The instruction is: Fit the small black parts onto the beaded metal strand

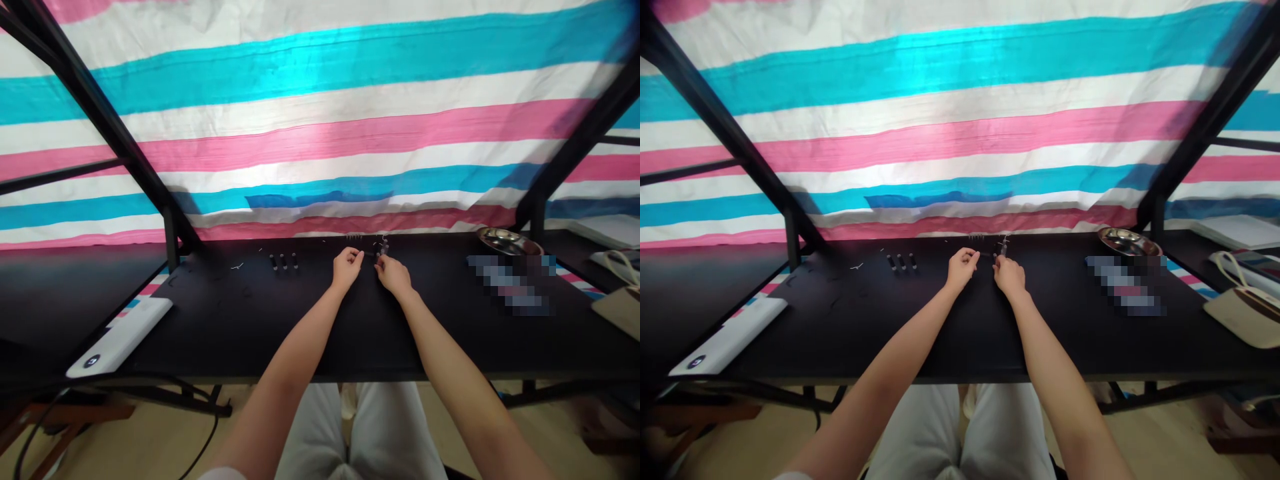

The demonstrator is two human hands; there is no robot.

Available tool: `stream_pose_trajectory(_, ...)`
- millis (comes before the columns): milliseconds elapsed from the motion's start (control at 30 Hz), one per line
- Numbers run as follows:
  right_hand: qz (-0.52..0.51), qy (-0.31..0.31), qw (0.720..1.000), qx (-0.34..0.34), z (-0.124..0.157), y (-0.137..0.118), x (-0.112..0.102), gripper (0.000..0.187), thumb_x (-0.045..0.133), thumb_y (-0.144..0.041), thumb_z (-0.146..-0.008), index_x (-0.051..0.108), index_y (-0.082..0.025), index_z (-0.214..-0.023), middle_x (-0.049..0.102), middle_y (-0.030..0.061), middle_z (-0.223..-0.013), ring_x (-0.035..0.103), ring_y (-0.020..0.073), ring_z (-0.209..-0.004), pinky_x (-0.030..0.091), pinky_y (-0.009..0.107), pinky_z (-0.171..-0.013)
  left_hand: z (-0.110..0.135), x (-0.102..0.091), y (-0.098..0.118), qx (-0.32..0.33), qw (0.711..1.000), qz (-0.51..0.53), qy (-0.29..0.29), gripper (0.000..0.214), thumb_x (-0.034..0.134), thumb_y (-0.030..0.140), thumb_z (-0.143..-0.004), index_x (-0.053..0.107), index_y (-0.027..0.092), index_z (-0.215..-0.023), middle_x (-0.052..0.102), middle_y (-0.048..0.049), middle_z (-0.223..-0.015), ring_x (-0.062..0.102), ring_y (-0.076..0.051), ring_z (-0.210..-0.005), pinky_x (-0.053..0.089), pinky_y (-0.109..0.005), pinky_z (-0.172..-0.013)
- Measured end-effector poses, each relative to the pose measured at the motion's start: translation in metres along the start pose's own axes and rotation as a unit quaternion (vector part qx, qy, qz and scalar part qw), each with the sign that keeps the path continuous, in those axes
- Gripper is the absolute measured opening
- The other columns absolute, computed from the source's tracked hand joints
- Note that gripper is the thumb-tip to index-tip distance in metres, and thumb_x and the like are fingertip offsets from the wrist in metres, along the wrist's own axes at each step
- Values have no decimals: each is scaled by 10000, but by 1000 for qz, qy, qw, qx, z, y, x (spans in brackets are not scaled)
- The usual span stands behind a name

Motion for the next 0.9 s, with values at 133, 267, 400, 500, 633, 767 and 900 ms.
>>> stream_pose_trajectory(133, 11, -21, 999, -30, 4, -8, -1, 174, 439, -299, -870, 546, -205, -971, 639, 75, -952, 604, 193, -828, 384, 270, -649, 0, 1, 1, 22, 999, -29, -2, 255, 510, 416, -787, 557, 166, -796, 487, 53, -488, 456, -73, -450, 378, -193, -507)
stream_pose_trajectory(267, 16, -40, 998, -49, 8, -14, -3, 171, 432, -261, -873, 529, -199, -999, 631, 85, -986, 606, 194, -853, 387, 267, -660, 1, 1, 2, 32, 998, -49, -1, 248, 492, 410, -802, 554, 170, -814, 485, 49, -498, 475, -83, -483, 386, -198, -536)
stream_pose_trajectory(400, 30, -59, 996, -56, 12, -15, -3, 207, 403, -222, -874, 509, -186, -1048, 620, 105, -1001, 610, 211, -863, 395, 278, -658, 5, 1, 12, 68, 994, -82, -10, 218, 486, 390, -807, 537, 180, -839, 476, 58, -509, 448, -78, -474, 369, -195, -539)
stream_pose_trajectory(500, 40, -75, 995, -53, 15, -13, -3, 222, 388, -201, -873, 503, -174, -1062, 613, 122, -988, 616, 225, -841, 397, 285, -644, 10, 4, 20, 103, 988, -113, -34, 182, 476, 352, -814, 529, 190, -877, 481, 61, -529, 438, -75, -478, 350, -191, -537)
stream_pose_trajectory(633, 33, -105, 993, -53, 17, -11, -3, 219, 384, -166, -865, 521, -183, -1036, 607, 128, -975, 619, 218, -821, 392, 279, -634, 16, 10, 27, 136, 979, -138, -64, 169, 458, 318, -822, 537, 198, -913, 501, 50, -567, 451, -78, -500, 339, -193, -540)
stream_pose_trajectory(767, 0, -84, 995, -52, 16, -13, -10, 195, 407, -200, -862, 548, -184, -995, 617, 122, -992, 609, 223, -862, 391, 276, -656, 16, 11, 27, 132, 976, -161, -68, 165, 454, 308, -822, 551, 200, -902, 506, 43, -571, 456, -85, -506, 339, -199, -543)
stream_pose_trajectory(900, -46, -31, 998, -40, 15, -16, -19, 223, 444, -270, -855, 534, -179, -1037, 626, 107, -985, 599, 216, -871, 387, 273, -680, 17, 10, 29, 139, 974, -163, -74, 151, 449, 309, -825, 546, 199, -858, 504, 42, -557, 456, -89, -501, 335, -202, -539)
Point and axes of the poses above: each hand's wrist, its own z-axis away from the middle knuckle, its own x-axis out of the palm, y = z × x, the point moved 7 cm from there along -z, towards the middle knuckle
